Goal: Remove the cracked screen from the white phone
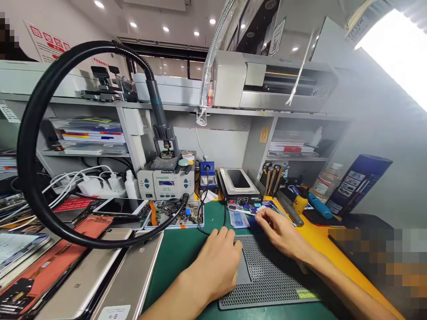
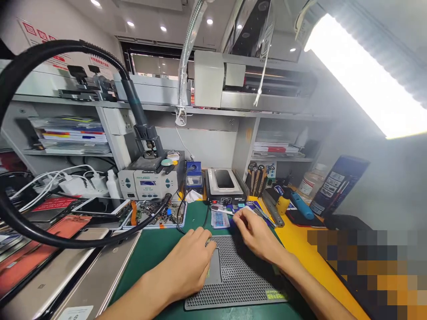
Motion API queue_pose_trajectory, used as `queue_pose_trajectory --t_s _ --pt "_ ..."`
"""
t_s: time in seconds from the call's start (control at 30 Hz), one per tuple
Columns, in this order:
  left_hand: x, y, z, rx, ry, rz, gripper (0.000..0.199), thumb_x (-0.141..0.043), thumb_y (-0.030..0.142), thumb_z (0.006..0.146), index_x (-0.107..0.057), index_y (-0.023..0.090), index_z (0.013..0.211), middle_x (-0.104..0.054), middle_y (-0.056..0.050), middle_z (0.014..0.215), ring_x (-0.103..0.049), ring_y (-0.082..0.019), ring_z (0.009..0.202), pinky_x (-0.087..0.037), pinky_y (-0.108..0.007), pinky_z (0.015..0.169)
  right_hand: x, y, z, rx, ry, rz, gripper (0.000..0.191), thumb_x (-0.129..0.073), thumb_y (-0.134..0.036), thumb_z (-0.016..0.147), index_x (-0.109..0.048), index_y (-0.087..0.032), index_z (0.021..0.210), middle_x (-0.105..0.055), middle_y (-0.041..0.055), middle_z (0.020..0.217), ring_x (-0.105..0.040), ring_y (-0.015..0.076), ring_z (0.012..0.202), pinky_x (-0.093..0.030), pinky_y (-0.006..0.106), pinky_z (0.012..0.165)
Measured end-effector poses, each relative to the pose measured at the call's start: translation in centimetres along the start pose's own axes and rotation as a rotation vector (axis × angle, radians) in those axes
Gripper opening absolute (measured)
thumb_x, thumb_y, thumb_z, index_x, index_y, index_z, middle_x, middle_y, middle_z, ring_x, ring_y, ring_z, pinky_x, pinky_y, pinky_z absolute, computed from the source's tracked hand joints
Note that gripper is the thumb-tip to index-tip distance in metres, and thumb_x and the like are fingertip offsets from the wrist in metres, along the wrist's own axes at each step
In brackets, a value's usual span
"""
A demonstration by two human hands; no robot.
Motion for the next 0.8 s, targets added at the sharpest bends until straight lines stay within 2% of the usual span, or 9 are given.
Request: queue_pose_trajectory --t_s 0.1,0.17,0.23,0.3,0.4,0.5,0.57,0.67,0.8 --pt "0.1 0.0 0.1 -0.008 -0.007 -0.012 0.025 -0.054 0.018 0.081 -0.064 0.011 0.103 -0.063 -0.018 0.107 -0.058 -0.032 0.102 -0.052 -0.049 0.090 1.4 -6.5 0.9 0.078 -0.001 0.223 0.027 -0.043 -0.044 0.101 -0.055 -0.022 0.091 -0.059 0.0014 0.079 -0.052 0.0155 0.068 -0.043 0.026 0.061" --pt "-0.1 -0.1 0.3 -0.013 -0.021 -0.024 0.033 -0.059 0.019 0.077 -0.064 0.010 0.108 -0.064 -0.019 0.112 -0.058 -0.035 0.107 -0.052 -0.050 0.091 1.7 -10.9 2.3 0.171 0.035 0.254 0.022 -0.050 -0.040 0.098 -0.059 -0.022 0.089 -0.063 0.0020 0.079 -0.053 0.0152 0.068 -0.042 0.026 0.060" --pt "-0.3 -0.2 0.3 -0.015 -0.034 -0.040 0.041 -0.061 0.019 0.075 -0.063 0.010 0.115 -0.064 -0.020 0.118 -0.057 -0.035 0.113 -0.051 -0.050 0.094 0.6 -14.0 4.4 0.214 0.071 0.177 0.014 -0.054 -0.030 0.095 -0.063 -0.021 0.090 -0.065 0.0011 0.075 -0.054 0.0142 0.065 -0.041 0.026 0.060" --pt "-0.5 -0.4 0.3 -0.019 -0.034 -0.055 0.047 -0.060 0.019 0.075 -0.060 0.012 0.122 -0.062 -0.019 0.127 -0.055 -0.034 0.120 -0.048 -0.048 0.099 -1.4 -15.4 6.7 0.222 0.077 0.088 0.011 -0.056 -0.022 0.091 -0.065 -0.020 0.087 -0.066 0.0005 0.072 -0.052 0.0126 0.060 -0.038 0.026 0.059" --pt "-0.6 -0.7 0.1 -0.028 -0.027 -0.063 0.049 -0.060 0.022 0.076 -0.059 0.012 0.124 -0.058 -0.019 0.133 -0.052 -0.034 0.124 -0.047 -0.048 0.102 -4.1 -15.6 9.2 0.210 0.089 0.062 0.012 -0.056 -0.014 0.086 -0.067 -0.018 0.081 -0.067 0.0025 0.070 -0.052 0.0135 0.060 -0.035 0.027 0.060" --pt "-0.5 -0.6 0.0 -0.037 -0.029 -0.049 0.043 -0.062 0.022 0.074 -0.063 0.009 0.115 -0.062 -0.021 0.125 -0.057 -0.035 0.116 -0.050 -0.049 0.097 -4.1 -15.2 9.7 0.190 0.121 0.082 0.014 -0.055 -0.015 0.087 -0.067 -0.018 0.082 -0.067 0.0012 0.068 -0.050 0.0124 0.057 -0.035 0.026 0.058" --pt "-0.3 -0.5 0.1 -0.042 -0.024 -0.035 0.037 -0.062 0.021 0.072 -0.066 0.008 0.107 -0.065 -0.020 0.114 -0.060 -0.035 0.108 -0.053 -0.049 0.091 -2.4 -14.7 9.2 0.165 0.152 0.108 0.013 -0.055 -0.020 0.088 -0.068 -0.019 0.083 -0.067 0.0006 0.069 -0.051 0.0120 0.057 -0.036 0.025 0.057" --pt "-0.1 -0.3 0.0 -0.033 0.007 -0.017 0.030 -0.057 0.019 0.076 -0.066 0.009 0.103 -0.065 -0.019 0.107 -0.060 -0.034 0.102 -0.053 -0.050 0.088 1.4 -12.7 8.0 0.102 0.214 0.155 0.013 -0.059 -0.028 0.088 -0.069 -0.019 0.085 -0.069 0.0017 0.074 -0.056 0.0131 0.060 -0.039 0.025 0.057" --pt "0.0 -0.1 -0.1 -0.013 0.021 -0.001 0.026 -0.050 0.017 0.082 -0.065 0.010 0.102 -0.064 -0.018 0.104 -0.059 -0.033 0.100 -0.053 -0.050 0.088 5.6 -7.2 6.3 -0.014 0.300 0.233 0.024 -0.062 -0.041 0.087 -0.068 -0.017 0.086 -0.066 0.0009 0.067 -0.052 0.0127 0.052 -0.040 0.026 0.051"
Point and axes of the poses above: each hand's wrist, its own z-axis towards the middle knuckle, its own x-axis out of the back of the hand, y = z × x, the point moved 3 cm from there along z, towards the middle knuckle
